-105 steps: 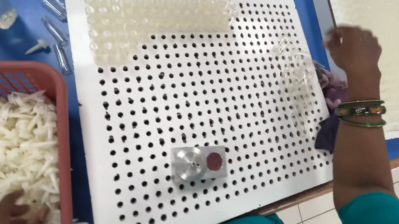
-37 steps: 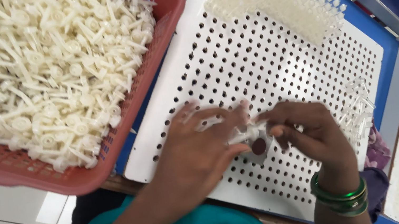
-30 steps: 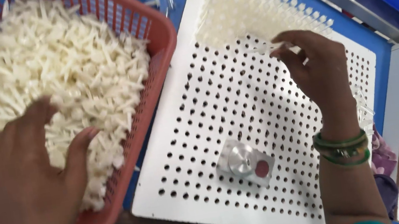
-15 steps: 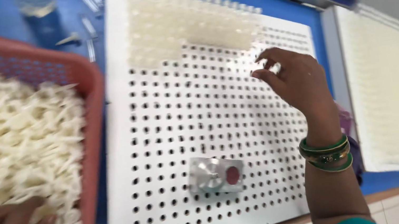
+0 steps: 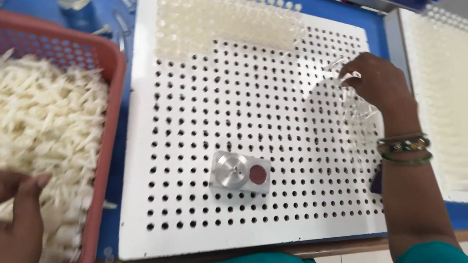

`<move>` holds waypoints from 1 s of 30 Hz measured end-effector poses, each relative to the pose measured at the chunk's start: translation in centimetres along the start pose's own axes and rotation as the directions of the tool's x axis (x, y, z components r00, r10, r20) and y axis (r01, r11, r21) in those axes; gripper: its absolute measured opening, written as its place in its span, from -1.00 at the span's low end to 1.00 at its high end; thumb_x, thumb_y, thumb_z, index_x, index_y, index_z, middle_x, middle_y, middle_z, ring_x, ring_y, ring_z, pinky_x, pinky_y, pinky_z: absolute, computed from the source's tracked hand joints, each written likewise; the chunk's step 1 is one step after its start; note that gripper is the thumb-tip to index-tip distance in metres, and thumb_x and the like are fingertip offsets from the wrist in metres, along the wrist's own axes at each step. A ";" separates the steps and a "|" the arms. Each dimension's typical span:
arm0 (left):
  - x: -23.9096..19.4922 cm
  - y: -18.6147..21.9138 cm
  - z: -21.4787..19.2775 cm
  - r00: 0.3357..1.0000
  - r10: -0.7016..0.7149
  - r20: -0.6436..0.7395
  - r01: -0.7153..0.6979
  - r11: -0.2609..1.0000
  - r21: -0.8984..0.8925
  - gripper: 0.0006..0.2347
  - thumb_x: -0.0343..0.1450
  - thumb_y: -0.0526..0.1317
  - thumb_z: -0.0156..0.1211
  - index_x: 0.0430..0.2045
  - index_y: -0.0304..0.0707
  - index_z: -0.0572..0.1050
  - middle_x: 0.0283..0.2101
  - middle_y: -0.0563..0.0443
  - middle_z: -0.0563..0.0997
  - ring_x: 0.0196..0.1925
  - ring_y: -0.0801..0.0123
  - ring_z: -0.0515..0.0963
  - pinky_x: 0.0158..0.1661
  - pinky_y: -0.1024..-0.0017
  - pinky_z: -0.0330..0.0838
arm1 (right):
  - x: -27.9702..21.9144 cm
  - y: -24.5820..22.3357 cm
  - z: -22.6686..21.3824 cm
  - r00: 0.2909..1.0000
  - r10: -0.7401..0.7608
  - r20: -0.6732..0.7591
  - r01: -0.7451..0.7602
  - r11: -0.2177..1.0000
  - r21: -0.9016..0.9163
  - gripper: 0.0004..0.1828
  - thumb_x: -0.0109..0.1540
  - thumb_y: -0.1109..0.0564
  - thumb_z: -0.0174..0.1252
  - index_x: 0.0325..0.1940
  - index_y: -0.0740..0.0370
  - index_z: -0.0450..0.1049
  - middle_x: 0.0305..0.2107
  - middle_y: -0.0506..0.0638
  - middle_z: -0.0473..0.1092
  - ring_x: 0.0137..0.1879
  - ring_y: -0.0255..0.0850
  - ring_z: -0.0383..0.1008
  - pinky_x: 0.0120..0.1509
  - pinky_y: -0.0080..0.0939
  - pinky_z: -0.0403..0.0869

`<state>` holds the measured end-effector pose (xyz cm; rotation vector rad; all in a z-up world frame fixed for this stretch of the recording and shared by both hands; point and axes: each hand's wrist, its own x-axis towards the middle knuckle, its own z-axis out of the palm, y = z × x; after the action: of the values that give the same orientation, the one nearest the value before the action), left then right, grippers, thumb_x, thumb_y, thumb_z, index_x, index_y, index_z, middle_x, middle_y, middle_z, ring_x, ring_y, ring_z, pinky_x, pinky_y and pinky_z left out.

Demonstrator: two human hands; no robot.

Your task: The person sits at a factory workstation and assembles small plastic components. They pick white plastic fittings from a red basket, place a clear plastic tube over each fitting, and press the parts together using a small metal jig mounted on a perforated board, placing finished assemblies into trays. Around 01:14 they pour more clear tubes from a green basket onto the work board and continue assembling.

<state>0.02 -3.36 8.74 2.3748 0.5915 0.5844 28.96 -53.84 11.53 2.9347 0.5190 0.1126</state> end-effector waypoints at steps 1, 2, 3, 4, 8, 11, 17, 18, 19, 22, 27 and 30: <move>0.0 0.2 -0.3 1.000 -0.016 -0.011 0.016 1.000 0.013 -0.89 0.47 -0.35 0.36 -0.25 -0.47 0.62 -0.16 -0.22 0.54 -0.18 0.12 0.64 -0.26 0.36 0.46 | -1.2 -1.1 -0.2 1.000 -0.022 0.000 0.022 1.000 0.008 -0.82 0.17 0.06 0.36 -0.14 -0.05 0.67 -0.13 -0.01 0.56 -0.06 0.01 0.56 -0.08 0.02 0.52; 0.1 0.4 -0.4 0.993 -0.114 -0.020 0.109 0.982 -0.156 -0.87 0.48 -0.33 0.32 -0.20 -0.48 0.58 -0.17 -0.17 0.56 -0.19 0.20 0.65 -0.31 0.44 0.44 | -2.2 -2.1 -0.4 0.999 -0.041 -0.012 0.042 0.992 0.123 -0.80 0.25 0.12 0.31 -0.03 0.04 0.59 -0.11 0.05 0.54 -0.09 0.02 0.56 -0.07 0.01 0.51; 0.3 0.5 -0.5 0.978 -0.208 -0.014 0.192 0.927 -0.322 -0.84 0.49 -0.31 0.27 -0.16 -0.50 0.54 -0.18 -0.13 0.57 -0.21 0.27 0.65 -0.35 0.52 0.41 | -3.2 -3.0 -0.6 0.998 -0.059 -0.024 0.063 0.970 0.235 -0.77 0.34 0.18 0.26 0.08 0.14 0.52 -0.09 0.10 0.53 -0.11 0.03 0.55 -0.06 0.00 0.50; 0.4 0.3 -0.5 0.975 -0.223 -0.020 0.206 0.926 -0.317 -0.84 0.49 -0.31 0.27 -0.16 -0.50 0.54 -0.18 -0.13 0.57 -0.21 0.27 0.65 -0.35 0.52 0.41 | -4.7 -5.4 -1.7 0.997 -0.076 -0.019 0.079 0.968 0.238 -0.77 0.34 0.18 0.26 0.08 0.14 0.52 -0.09 0.10 0.53 -0.11 0.03 0.55 -0.06 0.00 0.50; 0.1 -1.3 0.2 0.959 -0.283 -0.006 0.233 0.800 -0.552 -0.81 0.54 -0.29 0.26 -0.11 -0.51 0.48 -0.23 0.00 0.60 -0.26 0.44 0.65 -0.29 0.60 0.48 | -10.5 -12.8 -4.7 0.958 -0.284 0.035 0.165 0.648 0.744 -0.49 0.20 0.43 0.05 0.22 0.19 0.42 -0.16 0.00 0.52 -0.19 -0.26 0.60 -0.15 -0.26 0.57; -0.9 -1.6 0.2 0.975 -0.223 -0.025 0.166 0.794 -0.585 -0.82 0.60 -0.29 0.27 -0.10 -0.51 0.49 -0.11 -0.01 0.55 -0.23 0.46 0.65 -0.22 0.59 0.53 | -12.6 -15.8 -5.1 0.922 -0.384 -0.050 0.262 0.525 0.809 -0.56 0.19 0.43 0.09 0.13 0.20 0.50 -0.17 -0.02 0.54 -0.24 -0.35 0.60 -0.20 -0.33 0.57; -2.1 2.3 0.1 0.998 -0.068 0.004 0.059 0.827 -0.559 -0.89 0.54 -0.35 0.23 -0.11 -0.43 0.57 0.00 -0.01 0.38 -0.16 0.44 0.55 -0.21 0.59 0.49 | -12.8 -17.1 -4.5 0.951 -0.310 -0.016 0.218 0.631 0.745 -0.75 0.18 0.23 0.35 -0.05 0.20 0.60 -0.37 -0.08 0.60 -0.46 -0.42 0.48 -0.46 -0.39 0.38; -2.3 2.9 0.1 0.998 -0.048 0.042 0.064 0.830 -0.553 -0.87 0.50 -0.38 0.20 -0.11 -0.39 0.59 -0.03 0.00 0.35 -0.14 0.43 0.50 -0.24 0.60 0.44 | -12.6 -17.3 -4.5 0.956 -0.294 -0.016 0.217 0.664 0.715 -0.74 0.16 0.17 0.40 -0.08 0.19 0.62 -0.38 -0.09 0.60 -0.49 -0.41 0.46 -0.50 -0.38 0.34; -2.6 3.3 0.4 0.998 -0.056 0.037 0.067 0.831 -0.552 -0.87 0.50 -0.38 0.20 -0.11 -0.39 0.59 -0.03 0.00 0.35 -0.14 0.43 0.50 -0.24 0.60 0.44 | -12.5 -17.4 -4.4 0.953 -0.303 -0.017 0.223 0.662 0.715 -0.74 0.16 0.17 0.40 -0.08 0.19 0.62 -0.38 -0.09 0.60 -0.49 -0.41 0.46 -0.50 -0.38 0.34; -3.2 4.5 1.4 0.992 0.002 0.129 0.077 0.794 -0.603 -0.82 0.49 -0.40 0.18 -0.06 -0.32 0.61 -0.04 -0.01 0.35 -0.10 0.41 0.49 -0.21 0.59 0.45 | -12.4 -17.5 -4.2 0.951 -0.304 -0.048 0.255 0.694 0.673 -0.73 0.15 0.12 0.42 -0.10 0.20 0.61 -0.33 -0.08 0.60 -0.47 -0.41 0.46 -0.49 -0.39 0.32; -4.4 7.5 4.3 0.951 0.124 0.282 0.165 0.571 -0.805 -0.64 0.41 -0.41 0.28 0.12 -0.26 0.50 0.00 -0.05 0.58 -0.08 0.48 0.64 -0.07 0.52 0.62 | -13.5 -15.8 -4.0 0.961 -0.269 -0.068 0.210 0.548 0.810 -0.73 0.17 0.19 0.40 -0.08 0.28 0.56 -0.29 0.00 0.59 -0.35 -0.40 0.53 -0.36 -0.41 0.43; -6.0 9.4 7.7 0.880 0.145 0.453 0.361 0.417 -0.834 -0.53 0.38 -0.41 0.33 0.22 -0.27 0.41 -0.17 -0.01 0.71 -0.11 0.49 0.69 -0.08 0.54 0.61 | -13.9 -15.7 -3.9 0.967 -0.248 -0.062 0.136 0.293 0.946 -0.74 0.25 0.28 0.31 0.00 0.35 0.48 -0.21 0.07 0.58 -0.27 -0.36 0.55 -0.24 -0.39 0.52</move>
<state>1.78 -16.80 7.85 1.2837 0.1071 0.1412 10.32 -43.49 12.08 3.9146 1.3211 -0.6130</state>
